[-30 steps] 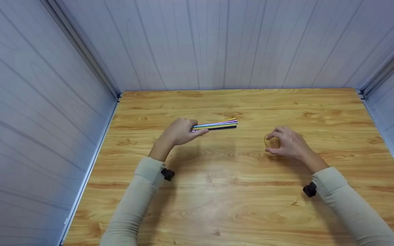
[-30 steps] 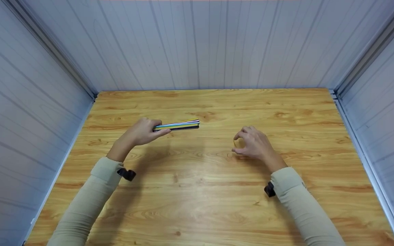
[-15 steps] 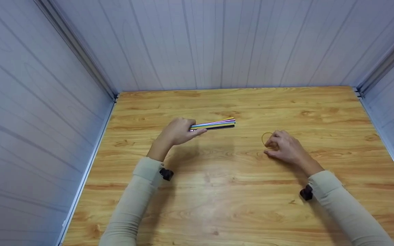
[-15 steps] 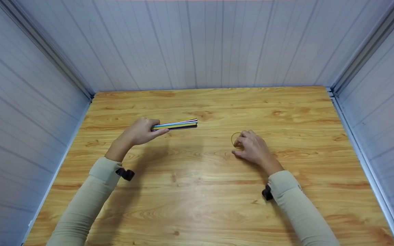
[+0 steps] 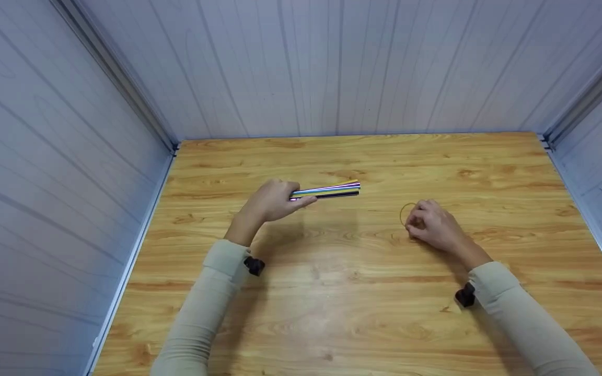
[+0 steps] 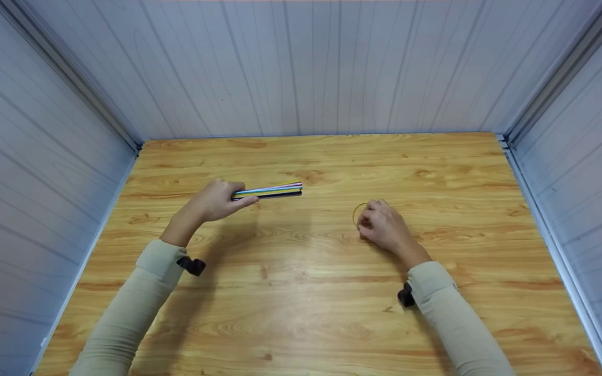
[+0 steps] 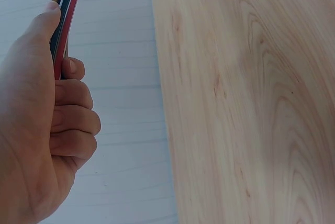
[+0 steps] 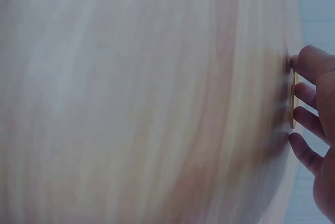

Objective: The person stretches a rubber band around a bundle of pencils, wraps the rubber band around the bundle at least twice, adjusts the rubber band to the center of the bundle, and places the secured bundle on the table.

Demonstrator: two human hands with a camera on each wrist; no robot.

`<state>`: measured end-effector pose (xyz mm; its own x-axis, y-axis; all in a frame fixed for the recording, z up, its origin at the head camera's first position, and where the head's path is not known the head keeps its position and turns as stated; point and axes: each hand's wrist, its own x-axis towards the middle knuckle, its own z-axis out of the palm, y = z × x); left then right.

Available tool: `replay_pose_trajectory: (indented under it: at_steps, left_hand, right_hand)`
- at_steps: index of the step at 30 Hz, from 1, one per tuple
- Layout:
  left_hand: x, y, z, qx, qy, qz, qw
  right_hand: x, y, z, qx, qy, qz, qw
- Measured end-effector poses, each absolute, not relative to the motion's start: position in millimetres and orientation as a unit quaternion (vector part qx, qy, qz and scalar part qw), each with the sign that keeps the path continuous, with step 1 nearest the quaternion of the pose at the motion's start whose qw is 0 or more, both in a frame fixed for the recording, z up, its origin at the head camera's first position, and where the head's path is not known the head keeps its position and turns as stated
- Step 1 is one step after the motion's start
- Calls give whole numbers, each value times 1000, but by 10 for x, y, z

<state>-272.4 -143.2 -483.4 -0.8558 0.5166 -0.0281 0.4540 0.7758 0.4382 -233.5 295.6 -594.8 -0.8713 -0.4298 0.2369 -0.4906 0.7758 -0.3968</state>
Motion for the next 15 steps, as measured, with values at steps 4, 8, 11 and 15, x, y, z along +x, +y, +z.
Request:
replay_pose_trajectory:
  at_steps: [4,8,11,15]
  left_hand:
    - [-2722,-1433,-4836,257,939,214,75]
    - [-2719,-1431,-4826,258,940,213,75]
    - [-2715,-1430,-4816,259,940,209,75]
    - [-2715,-1429,-4808,260,941,205,75]
  right_hand:
    - [-2343,2953,-5951,248,-940,226,68]
    - [-2349,2947,-5912,234,-941,238,52]
    - [-2358,2951,-5851,214,-937,273,42]
    - [-2397,2965,-5745,200,-921,330,61]
